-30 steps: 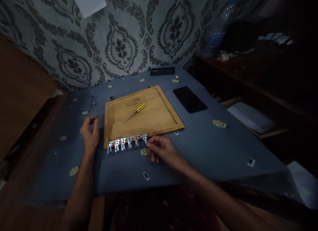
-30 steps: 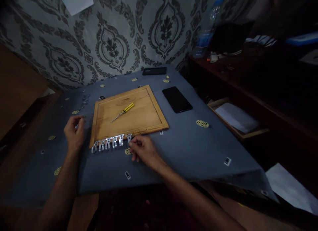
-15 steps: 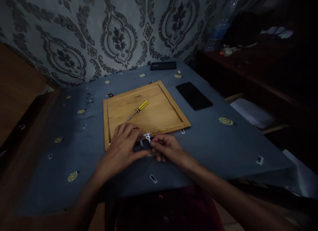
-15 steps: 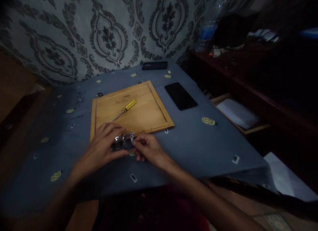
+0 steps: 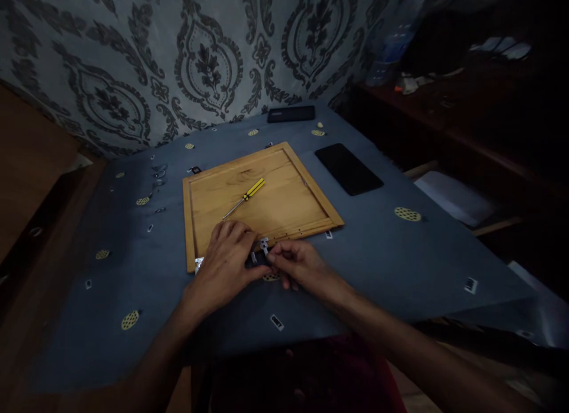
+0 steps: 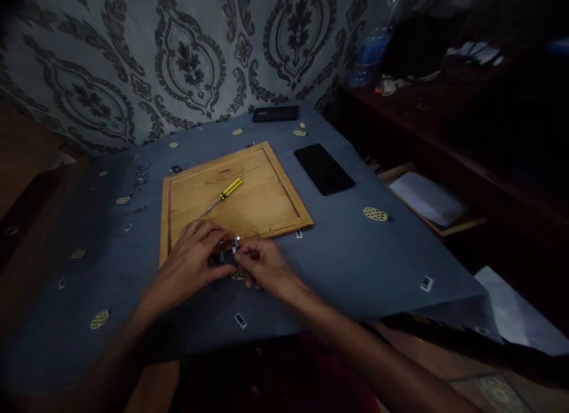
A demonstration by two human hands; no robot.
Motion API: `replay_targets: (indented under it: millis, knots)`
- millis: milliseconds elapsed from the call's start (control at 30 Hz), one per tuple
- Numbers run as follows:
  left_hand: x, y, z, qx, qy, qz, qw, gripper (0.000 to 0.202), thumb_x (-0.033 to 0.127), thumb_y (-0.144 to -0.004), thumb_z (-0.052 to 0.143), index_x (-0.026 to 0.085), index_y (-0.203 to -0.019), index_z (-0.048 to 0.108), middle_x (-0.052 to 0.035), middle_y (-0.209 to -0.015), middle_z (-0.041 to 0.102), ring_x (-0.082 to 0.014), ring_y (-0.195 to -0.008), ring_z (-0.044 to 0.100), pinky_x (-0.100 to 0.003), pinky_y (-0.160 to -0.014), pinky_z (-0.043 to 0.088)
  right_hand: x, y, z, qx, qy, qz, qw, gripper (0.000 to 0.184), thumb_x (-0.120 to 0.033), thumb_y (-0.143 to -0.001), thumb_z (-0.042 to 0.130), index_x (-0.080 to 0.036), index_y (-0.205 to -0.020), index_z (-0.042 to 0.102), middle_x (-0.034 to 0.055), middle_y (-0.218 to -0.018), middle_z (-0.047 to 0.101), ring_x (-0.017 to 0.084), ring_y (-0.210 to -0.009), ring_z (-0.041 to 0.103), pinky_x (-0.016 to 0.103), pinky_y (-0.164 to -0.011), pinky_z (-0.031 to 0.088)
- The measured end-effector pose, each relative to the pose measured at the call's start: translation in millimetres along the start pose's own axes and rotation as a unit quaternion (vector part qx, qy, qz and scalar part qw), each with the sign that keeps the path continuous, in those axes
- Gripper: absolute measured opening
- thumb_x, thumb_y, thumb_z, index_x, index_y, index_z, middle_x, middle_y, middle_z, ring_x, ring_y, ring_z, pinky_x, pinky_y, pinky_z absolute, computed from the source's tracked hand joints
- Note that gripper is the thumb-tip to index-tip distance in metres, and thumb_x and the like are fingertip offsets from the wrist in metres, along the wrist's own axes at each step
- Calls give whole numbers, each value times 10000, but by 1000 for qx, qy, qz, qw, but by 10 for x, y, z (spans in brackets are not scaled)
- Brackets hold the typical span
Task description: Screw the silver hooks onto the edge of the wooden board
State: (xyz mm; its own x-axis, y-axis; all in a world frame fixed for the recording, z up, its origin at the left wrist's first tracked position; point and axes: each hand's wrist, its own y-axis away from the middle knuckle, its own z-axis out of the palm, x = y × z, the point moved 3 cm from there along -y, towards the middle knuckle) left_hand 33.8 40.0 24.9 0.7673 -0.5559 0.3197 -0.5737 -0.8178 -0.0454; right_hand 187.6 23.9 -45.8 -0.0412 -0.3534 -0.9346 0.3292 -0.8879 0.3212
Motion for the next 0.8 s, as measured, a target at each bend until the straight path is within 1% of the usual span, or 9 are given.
replay_targets:
  millis: [100, 200, 367, 567, 700, 800]
  knots:
    - [-6, -11, 15, -5, 7, -1, 1000, 372, 424, -836, 787, 198, -1085, 628, -68, -1111, 614, -294, -1102, 517, -487, -1004, 433, -11, -2, -5, 13, 9, -3, 1000, 299, -468, -753, 689, -197, -686, 582, -81, -474, 481, 51, -349, 400, 183, -352, 283]
    - [-8, -18, 33, -8, 14, -2, 1000, 373, 428, -832, 790, 198, -1077, 627, -65, -1104, 613, -295, -1102, 520, -478, -992, 441, -27, 0, -10, 20, 13, -12, 1000, 293, -460, -746, 685, -195, -671, 588, -73, -512, 483, 44, -363, 375, 190, -354, 283]
    - [-3, -18, 48, 2, 24, 4, 1000, 342, 431, -854, 766, 202, -1071, 633, -64, -1108, 613, -294, -1106, 525, -483, -995, 441, -28, 0, -18, 22, 18, -15, 999, 268, -443, -767, 688, -202, -687, 602, -74, -513, 450, 54, -393, 339, 202, -374, 280]
    - [12, -16, 63, 8, 34, 6, 999, 296, 420, -870, 752, 223, -1063, 644, -57, -1095, 620, -290, -1098, 533, -483, -992, 446, -6, -33, -34, 24, 28, -16, 999, 304, -470, -746, 695, -208, -649, 575, -83, -479, 384, 59, -400, 287, 214, -383, 207]
    - [28, -11, 78, 10, 42, -3, 999, 291, 396, -867, 761, 219, -1063, 640, -61, -1101, 629, -287, -1091, 541, -476, -970, 464, -5, -37, -34, 26, 37, -33, 998, 271, -434, -776, 669, -214, -643, 582, -63, -498, 392, 78, -443, 293, 224, -414, 206]
    - [38, -4, 85, 14, 40, -3, 999, 247, 350, -887, 739, 222, -1070, 633, -61, -1110, 626, -283, -1097, 538, -480, -983, 454, -11, -38, -34, 30, 51, -48, 997, 248, -416, -770, 658, -211, -643, 599, -42, -539, 437, 98, -510, 349, 234, -474, 261]
